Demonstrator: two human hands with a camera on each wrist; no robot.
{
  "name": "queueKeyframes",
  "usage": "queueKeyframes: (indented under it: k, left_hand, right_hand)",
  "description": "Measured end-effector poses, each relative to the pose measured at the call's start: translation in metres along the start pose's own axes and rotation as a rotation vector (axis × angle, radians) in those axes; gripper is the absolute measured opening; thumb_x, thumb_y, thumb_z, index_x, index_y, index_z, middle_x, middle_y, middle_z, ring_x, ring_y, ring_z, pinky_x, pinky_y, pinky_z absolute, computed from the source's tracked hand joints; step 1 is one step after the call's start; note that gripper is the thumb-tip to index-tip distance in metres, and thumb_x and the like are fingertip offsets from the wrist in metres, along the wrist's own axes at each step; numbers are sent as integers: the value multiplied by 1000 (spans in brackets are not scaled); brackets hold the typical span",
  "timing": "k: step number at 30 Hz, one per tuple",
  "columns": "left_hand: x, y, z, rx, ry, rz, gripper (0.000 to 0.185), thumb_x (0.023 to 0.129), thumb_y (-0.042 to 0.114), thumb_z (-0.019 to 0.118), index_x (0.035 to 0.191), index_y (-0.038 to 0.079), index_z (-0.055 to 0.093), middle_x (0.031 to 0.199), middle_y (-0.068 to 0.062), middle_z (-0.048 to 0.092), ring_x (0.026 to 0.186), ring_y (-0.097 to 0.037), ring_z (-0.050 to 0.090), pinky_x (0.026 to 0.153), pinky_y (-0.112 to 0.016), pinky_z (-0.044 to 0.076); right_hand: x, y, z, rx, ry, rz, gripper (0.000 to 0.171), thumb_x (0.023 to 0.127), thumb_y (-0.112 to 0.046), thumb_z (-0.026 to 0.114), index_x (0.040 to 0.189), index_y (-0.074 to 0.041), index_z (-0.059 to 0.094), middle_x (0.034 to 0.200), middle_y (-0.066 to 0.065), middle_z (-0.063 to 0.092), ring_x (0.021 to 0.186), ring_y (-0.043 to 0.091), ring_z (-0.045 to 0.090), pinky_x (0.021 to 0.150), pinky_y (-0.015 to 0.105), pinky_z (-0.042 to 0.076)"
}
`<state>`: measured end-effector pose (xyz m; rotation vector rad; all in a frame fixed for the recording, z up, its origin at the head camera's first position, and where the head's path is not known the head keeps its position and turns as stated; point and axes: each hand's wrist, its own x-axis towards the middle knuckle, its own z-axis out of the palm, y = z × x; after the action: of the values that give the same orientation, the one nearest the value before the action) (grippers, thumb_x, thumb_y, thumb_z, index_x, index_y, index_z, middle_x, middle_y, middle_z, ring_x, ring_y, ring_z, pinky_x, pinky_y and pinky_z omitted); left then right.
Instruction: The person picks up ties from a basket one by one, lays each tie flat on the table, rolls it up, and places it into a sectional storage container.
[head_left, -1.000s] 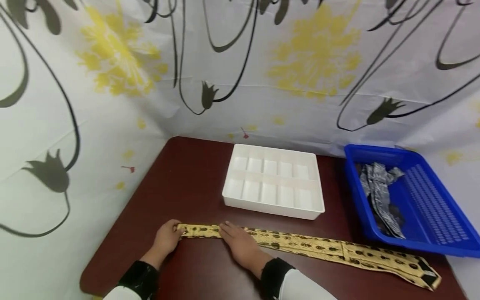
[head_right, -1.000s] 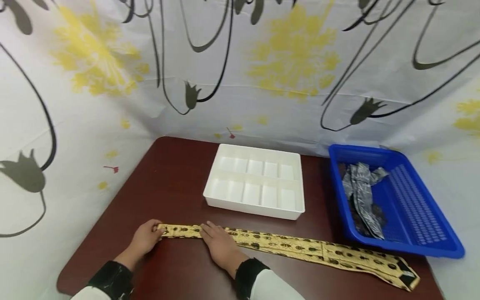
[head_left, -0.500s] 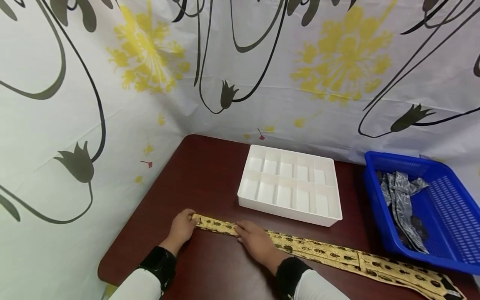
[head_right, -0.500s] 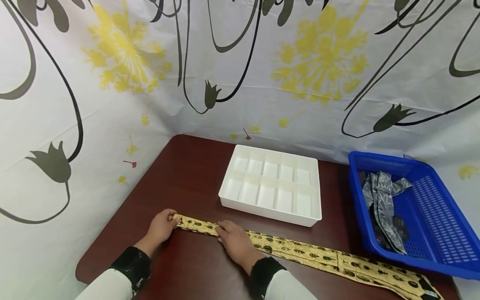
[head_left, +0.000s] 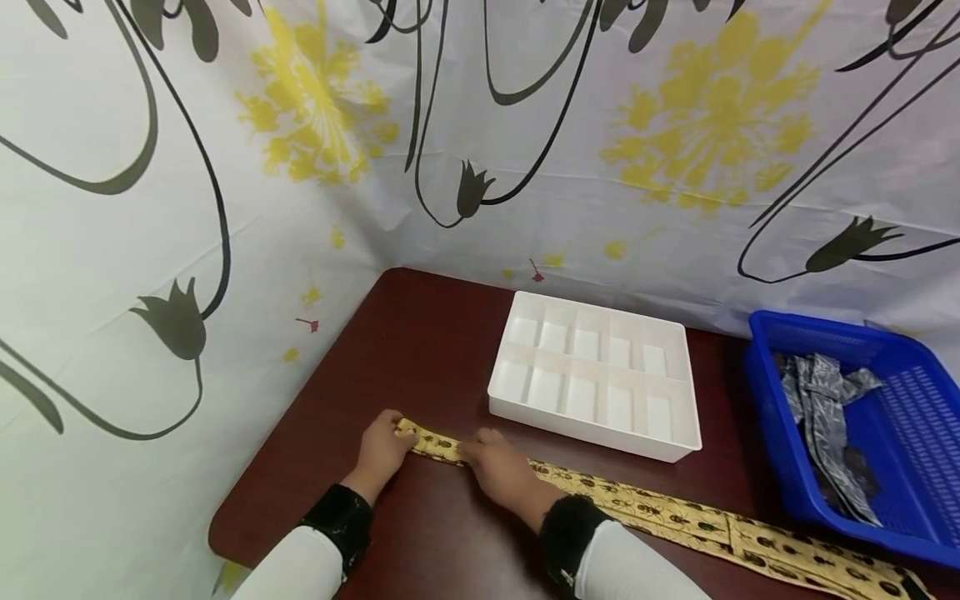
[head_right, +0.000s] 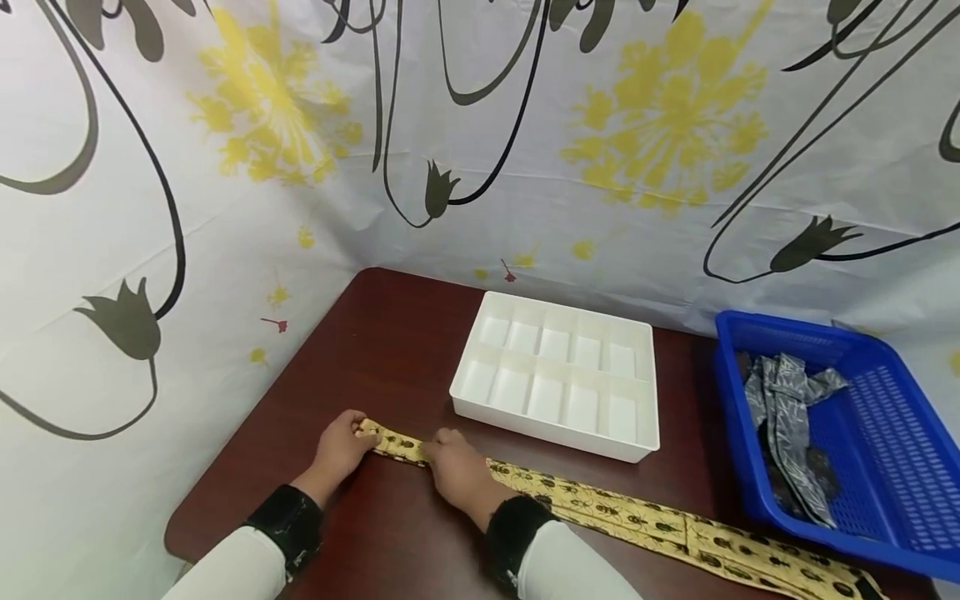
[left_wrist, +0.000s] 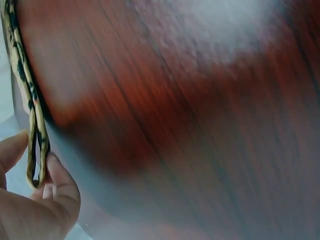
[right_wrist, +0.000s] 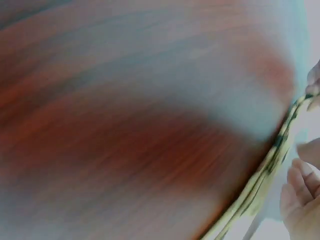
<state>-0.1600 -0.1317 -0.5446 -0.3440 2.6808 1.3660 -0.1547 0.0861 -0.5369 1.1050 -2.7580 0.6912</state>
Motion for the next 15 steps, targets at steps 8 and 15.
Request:
queueKeyframes:
  k: [8, 15]
  left_hand:
    - [-1, 6, 22, 28, 73, 58, 50, 80, -2, 71, 125, -7, 50, 112, -26, 61, 91, -33, 61, 73, -42, 50]
    - [-7, 8, 30, 124, 114, 282, 37, 81, -8, 67, 117, -2, 57, 104, -15, 61, 95, -29, 60, 74, -40, 51]
  right_hand:
    - [20, -11, 17, 167, -54, 116, 23, 93, 3, 54, 114, 3, 66, 102, 12, 69, 100, 26, 63, 91, 39, 49]
    - [25, -10, 22, 398, -71, 380, 30, 94, -2, 52, 122, 4, 61, 107, 15, 67, 100, 31, 63, 86, 44, 50]
